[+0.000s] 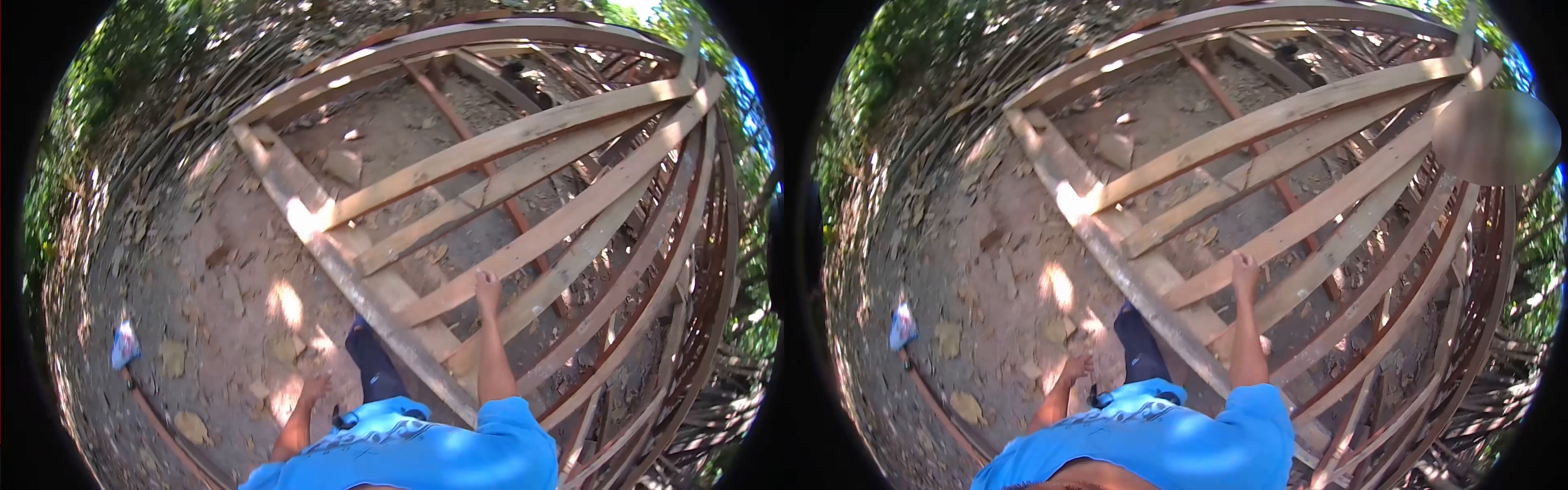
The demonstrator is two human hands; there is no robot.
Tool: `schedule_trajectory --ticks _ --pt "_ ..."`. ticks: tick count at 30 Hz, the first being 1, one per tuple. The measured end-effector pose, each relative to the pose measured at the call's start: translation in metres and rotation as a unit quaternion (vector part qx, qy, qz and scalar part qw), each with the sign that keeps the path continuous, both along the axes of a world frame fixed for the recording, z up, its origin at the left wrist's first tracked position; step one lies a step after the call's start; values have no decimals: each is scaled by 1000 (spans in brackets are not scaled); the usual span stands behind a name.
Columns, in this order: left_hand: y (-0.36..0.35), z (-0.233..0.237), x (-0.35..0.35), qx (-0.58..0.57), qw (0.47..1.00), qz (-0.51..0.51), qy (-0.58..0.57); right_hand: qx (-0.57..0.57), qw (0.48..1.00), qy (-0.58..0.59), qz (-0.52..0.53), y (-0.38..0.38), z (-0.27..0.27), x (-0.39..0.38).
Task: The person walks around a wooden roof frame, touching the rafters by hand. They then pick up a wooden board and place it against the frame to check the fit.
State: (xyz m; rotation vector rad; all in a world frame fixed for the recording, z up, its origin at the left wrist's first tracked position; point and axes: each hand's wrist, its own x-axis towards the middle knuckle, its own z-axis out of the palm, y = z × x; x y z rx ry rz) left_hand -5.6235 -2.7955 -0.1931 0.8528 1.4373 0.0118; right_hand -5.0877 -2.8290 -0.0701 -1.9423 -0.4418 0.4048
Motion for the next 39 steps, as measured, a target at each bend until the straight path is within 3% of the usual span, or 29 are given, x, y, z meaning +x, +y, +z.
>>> schedule_trajectory --ticks 2,3,4,5,7,8,11,12,13,14,15,16,17,18,19,20,23,26,29,31,32,33,34,36,37,38,39 --pt "47 2 18 71 994 -70 -41 22 999 7 -32 82 1 18" --pt "79 -31 0 110 975 -177 -71 40 998 8 -50 130 -19 39" --pt "105 5 13 97 975 -200 7 58 996 39 -62 176 -30 60" --pt "128 50 32 15 984 -166 62 67 992 71 -75 208 -38 76" --pt "183 61 17 2 985 -172 27 80 990 -25 -113 260 -5 110" --pt "211 61 10 5 992 -111 54 23 992 6 -122 277 22 132" --pt "267 65 -13 61 991 56 110 105 968 -59 -222 321 37 211" --pt "284 62 -16 49 986 82 135 35 960 -81 -264 327 35 238" --pt "298 54 -23 50 985 59 152 64 947 -163 -271 334 2 284" --pt "315 51 -33 71 996 2 -49 74 950 -129 -273 332 35 279" --pt "325 34 -36 61 995 -17 79 -5 950 -87 -299 334 45 287" --pt "335 67 5 34 979 -33 198 86 949 -67 -296 341 24 317" --pt "356 66 17 18 976 -113 186 111 949 -30 -293 347 9 340" --pt "373 31 -2 172 928 -313 107 170 951 50 -254 351 61 308" --pt "385 70 56 82 968 -171 166 144 952 107 -248 352 53 322" --pt "404 87 92 111 960 -208 150 119 949 159 -243 352 44 341" --pt "446 101 166 114 952 -268 93 170 941 148 -251 355 42 333" --pt "496 79 220 111 928 -354 31 167 941 148 -253 351 35 343" --pt "541 35 273 272 836 -477 6 141 949 159 -234 348 48 339" --pt "567 31 321 184 830 -522 65 115 930 214 -276 357 67 323" --pt "575 22 333 252 803 -539 14 121 931 228 -257 362 74 316" --pt "581 14 354 227 815 -529 69 130 931 245 -238 366 79 310" --pt "583 27 376 272 830 -484 57 140 929 260 -222 366 80 305" --pt "588 7 406 362 828 -429 -5 180 935 246 -183 359 57 318" --pt "590 4 416 438 804 -393 -89 163 937 237 -200 365 66 304" --pt "592 16 431 458 756 -464 -52 170 928 234 -235 360 57 308" --pt "593 9 438 428 781 -443 -103 208 931 144 -262 377 70 293"
